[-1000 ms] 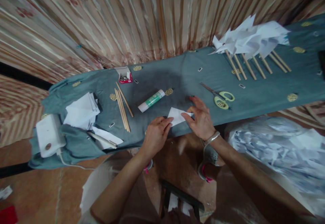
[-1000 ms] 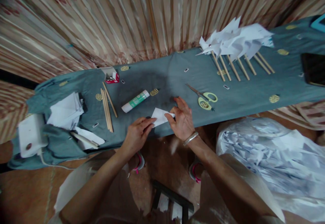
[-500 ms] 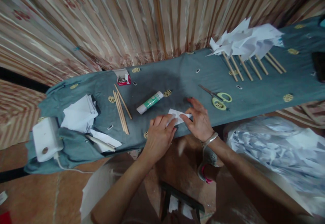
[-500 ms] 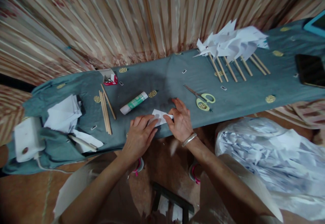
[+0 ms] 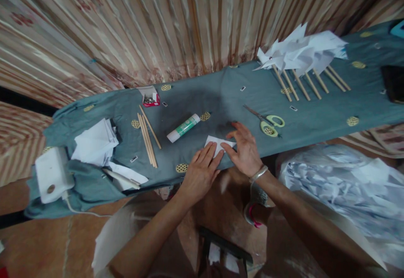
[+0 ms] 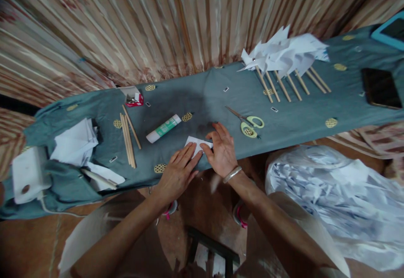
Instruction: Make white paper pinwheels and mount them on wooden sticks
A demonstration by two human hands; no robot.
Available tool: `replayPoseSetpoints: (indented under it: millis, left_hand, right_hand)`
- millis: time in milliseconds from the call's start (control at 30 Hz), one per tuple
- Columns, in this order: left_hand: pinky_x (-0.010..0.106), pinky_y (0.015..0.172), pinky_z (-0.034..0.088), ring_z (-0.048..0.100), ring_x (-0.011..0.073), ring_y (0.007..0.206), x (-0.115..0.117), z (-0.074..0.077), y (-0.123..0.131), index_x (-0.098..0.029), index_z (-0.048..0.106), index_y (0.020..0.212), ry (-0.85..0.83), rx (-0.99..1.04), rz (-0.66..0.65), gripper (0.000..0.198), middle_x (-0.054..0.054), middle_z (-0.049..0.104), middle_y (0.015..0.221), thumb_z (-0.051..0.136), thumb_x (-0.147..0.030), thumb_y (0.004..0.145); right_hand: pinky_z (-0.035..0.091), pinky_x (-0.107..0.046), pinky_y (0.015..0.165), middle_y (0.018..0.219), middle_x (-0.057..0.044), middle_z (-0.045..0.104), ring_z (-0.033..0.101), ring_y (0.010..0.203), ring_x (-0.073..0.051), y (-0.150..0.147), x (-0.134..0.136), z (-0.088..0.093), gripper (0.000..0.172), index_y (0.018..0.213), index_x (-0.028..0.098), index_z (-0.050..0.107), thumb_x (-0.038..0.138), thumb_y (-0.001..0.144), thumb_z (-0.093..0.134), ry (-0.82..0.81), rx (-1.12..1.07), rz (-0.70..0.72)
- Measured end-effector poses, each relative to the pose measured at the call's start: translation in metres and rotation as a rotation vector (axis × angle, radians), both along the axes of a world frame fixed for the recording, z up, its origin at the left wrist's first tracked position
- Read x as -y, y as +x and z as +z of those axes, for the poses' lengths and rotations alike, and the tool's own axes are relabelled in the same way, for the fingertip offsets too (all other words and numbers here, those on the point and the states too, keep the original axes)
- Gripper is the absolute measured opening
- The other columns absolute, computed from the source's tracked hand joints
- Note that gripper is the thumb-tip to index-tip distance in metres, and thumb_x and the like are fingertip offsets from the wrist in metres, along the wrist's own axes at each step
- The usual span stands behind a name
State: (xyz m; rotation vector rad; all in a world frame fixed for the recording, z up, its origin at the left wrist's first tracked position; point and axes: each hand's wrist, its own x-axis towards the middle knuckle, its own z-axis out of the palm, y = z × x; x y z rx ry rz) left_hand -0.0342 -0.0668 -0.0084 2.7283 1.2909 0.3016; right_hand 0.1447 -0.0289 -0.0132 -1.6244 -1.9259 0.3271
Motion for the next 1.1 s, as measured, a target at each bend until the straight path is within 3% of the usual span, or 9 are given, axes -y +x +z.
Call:
replayPoseSetpoints:
  millis: [100,200,500,800,967,1100]
  left_hand:
    - [0.047,0.112,0.035,0.035,0.0293,0.142,0.000,0.000,0.000,-0.016,0.042,0.141,0.008,0.005,-0.003,0.052,0.018,0.040,0.151,0.054,-0.024,0.091]
    - [0.047,0.113,0.035,0.035,0.0285,0.142,0.001,-0.001,-0.002,-0.016,0.044,0.140,0.011,0.018,-0.001,0.051,0.017,0.041,0.151,0.054,-0.023,0.091]
    - [0.046,0.113,0.037,0.038,0.0246,0.140,0.018,0.000,-0.026,-0.010,0.046,0.137,0.021,0.033,0.004,0.044,0.015,0.047,0.147,0.046,-0.020,0.094]
    - [0.047,0.113,0.036,0.037,0.0236,0.141,0.033,-0.001,-0.053,-0.013,0.041,0.142,0.003,0.059,0.017,0.049,0.013,0.048,0.146,0.045,-0.014,0.093]
    - [0.047,0.111,0.039,0.041,0.0234,0.138,0.034,0.002,-0.059,-0.014,0.047,0.137,0.027,0.128,0.030,0.043,0.012,0.054,0.142,0.045,-0.014,0.094]
    - [0.045,0.102,0.046,0.050,0.0237,0.130,0.028,0.010,-0.056,-0.017,0.052,0.131,0.015,0.201,0.066,0.037,0.013,0.058,0.137,0.047,-0.017,0.094]
  right_hand:
    - [0.037,-0.053,0.106,0.140,-0.021,0.051,0.040,0.137,-0.033,0.005,0.002,-0.002,0.041,0.116,0.015,0.058,0.047,0.092,0.047,-0.003,0.016,-0.014]
    - [0.036,-0.053,0.106,0.141,-0.020,0.049,0.038,0.137,-0.033,0.014,0.005,-0.004,0.045,0.122,0.015,0.056,0.048,0.093,0.043,-0.002,0.013,-0.039]
    - [0.035,-0.055,0.108,0.141,-0.018,0.050,0.039,0.137,-0.032,0.025,0.008,-0.009,0.039,0.119,0.018,0.058,0.043,0.093,0.045,0.001,-0.041,-0.038]
    - [0.036,-0.050,0.110,0.138,-0.019,0.053,0.041,0.136,-0.030,0.031,0.007,-0.012,0.037,0.116,0.015,0.060,0.041,0.094,0.044,0.033,-0.036,0.012]
    - [0.036,-0.049,0.110,0.136,-0.017,0.055,0.044,0.135,-0.028,0.034,0.009,-0.005,0.034,0.110,0.016,0.063,0.034,0.097,0.038,0.032,-0.050,0.063]
    - [0.036,-0.053,0.107,0.140,-0.014,0.053,0.044,0.136,-0.029,0.032,0.010,0.003,0.032,0.112,0.021,0.064,0.040,0.095,0.044,-0.055,-0.044,0.130]
